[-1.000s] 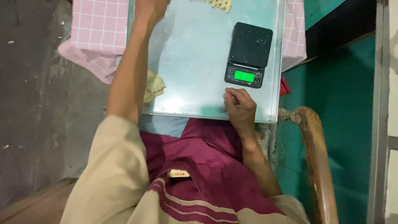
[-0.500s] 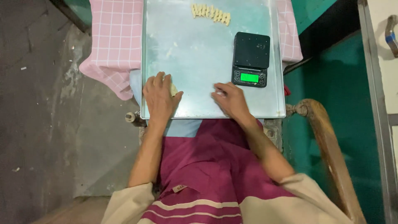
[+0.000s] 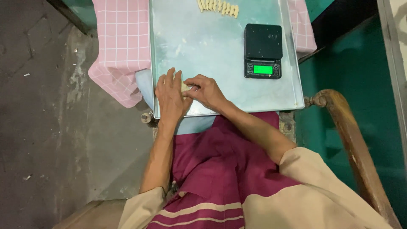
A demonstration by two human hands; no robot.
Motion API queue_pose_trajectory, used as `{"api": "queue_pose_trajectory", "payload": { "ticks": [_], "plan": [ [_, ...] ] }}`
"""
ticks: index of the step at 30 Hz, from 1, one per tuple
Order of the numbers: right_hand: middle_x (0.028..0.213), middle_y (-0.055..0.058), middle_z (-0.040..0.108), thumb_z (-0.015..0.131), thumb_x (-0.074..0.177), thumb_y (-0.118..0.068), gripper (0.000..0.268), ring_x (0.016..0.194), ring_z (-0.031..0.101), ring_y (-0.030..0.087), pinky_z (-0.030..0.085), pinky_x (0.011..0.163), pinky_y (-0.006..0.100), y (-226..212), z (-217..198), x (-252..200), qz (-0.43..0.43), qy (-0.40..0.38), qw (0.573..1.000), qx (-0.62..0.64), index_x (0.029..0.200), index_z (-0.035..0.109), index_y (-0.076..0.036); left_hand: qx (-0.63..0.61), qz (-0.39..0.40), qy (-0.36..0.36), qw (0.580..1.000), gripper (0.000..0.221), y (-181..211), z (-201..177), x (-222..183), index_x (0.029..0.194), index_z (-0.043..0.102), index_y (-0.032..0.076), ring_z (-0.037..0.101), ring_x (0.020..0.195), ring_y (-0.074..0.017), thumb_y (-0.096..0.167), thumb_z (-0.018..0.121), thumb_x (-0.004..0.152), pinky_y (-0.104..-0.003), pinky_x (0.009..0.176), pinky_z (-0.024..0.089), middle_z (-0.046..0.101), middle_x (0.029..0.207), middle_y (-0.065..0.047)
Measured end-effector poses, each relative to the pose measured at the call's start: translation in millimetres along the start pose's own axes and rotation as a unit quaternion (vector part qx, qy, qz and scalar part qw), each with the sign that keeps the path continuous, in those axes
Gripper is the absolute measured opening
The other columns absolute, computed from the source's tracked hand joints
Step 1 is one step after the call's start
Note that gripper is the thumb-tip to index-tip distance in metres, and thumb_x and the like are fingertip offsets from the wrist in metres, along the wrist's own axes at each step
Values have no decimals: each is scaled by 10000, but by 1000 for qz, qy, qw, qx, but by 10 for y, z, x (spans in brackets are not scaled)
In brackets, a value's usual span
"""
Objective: Manually shaping small pieces of dough into uniform thin cylinders and arranging them in rows on a metal tray.
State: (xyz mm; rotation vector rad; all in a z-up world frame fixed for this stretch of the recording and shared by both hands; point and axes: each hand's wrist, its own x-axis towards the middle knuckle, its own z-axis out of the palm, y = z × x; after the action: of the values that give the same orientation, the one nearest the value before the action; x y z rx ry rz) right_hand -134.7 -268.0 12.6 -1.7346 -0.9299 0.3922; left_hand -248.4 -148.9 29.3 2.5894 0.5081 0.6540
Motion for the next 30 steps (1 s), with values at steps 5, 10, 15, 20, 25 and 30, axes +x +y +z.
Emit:
{"api": "queue_pose_trajectory", "payload": {
  "ticks": [5, 10, 15, 20, 25, 30],
  "plan": [
    [911, 78, 732, 912, 798, -183, 271, 813, 703, 162, 574, 728, 298, 89, 51, 4, 10, 24, 1000, 16, 1034, 804, -106, -3, 5, 1, 1000, 722, -54, 71, -44, 1442, 583, 71, 436, 1338, -459, 246, 842, 791, -608, 1016, 405, 498, 1490, -139],
    [874, 101, 714, 843, 825, -110, 214, 802, 730, 223, 592, 721, 323, 198, 82, 21, -49, 27, 998, -27, 1026, 783, -70, 22, 23, -4, 999, 660, -52, 86, -20, 1389, 627, 94, 409, 1348, -464, 236, 824, 776, -594, 1024, 367, 516, 1480, -120],
    [814, 83, 690, 805, 776, -63, 211, 754, 710, 198, 584, 687, 328, 366, 160, 55, -50, 40, 998, -21, 983, 769, -68, 12, 18, -25, 999, 494, -2, 30, -12, 1346, 668, 96, 381, 1369, -465, 214, 715, 869, -596, 1029, 355, 512, 1493, -118],
    [784, 54, 685, 786, 766, -47, 186, 735, 680, 138, 565, 663, 283, 382, 144, 59, -37, 42, 998, 17, 950, 772, -72, 1, 36, -52, 998, 462, -178, 136, -30, 1315, 702, 102, 338, 1385, -485, 174, 763, 863, -646, 1050, 332, 491, 1516, -108],
    [901, 110, 715, 764, 839, -6, 214, 798, 653, 130, 588, 680, 275, 279, -23, 32, -11, -8, 995, 96, 1053, 767, -18, -19, 30, -70, 997, 516, -64, 4, 4, 1293, 710, 109, 326, 1396, -479, 156, 797, 787, -685, 1062, 320, 485, 1524, -108],
    [1120, 198, 636, 737, 859, 56, 418, 915, 681, 229, 641, 814, 324, 71, -153, -115, -62, -39, 991, 108, 1270, 677, 11, -53, 16, -68, 996, 674, -25, -29, 0, 1434, 592, 126, 319, 1416, -463, 140, 730, 774, -668, 1095, 300, 443, 1552, -103]
  ]
}}
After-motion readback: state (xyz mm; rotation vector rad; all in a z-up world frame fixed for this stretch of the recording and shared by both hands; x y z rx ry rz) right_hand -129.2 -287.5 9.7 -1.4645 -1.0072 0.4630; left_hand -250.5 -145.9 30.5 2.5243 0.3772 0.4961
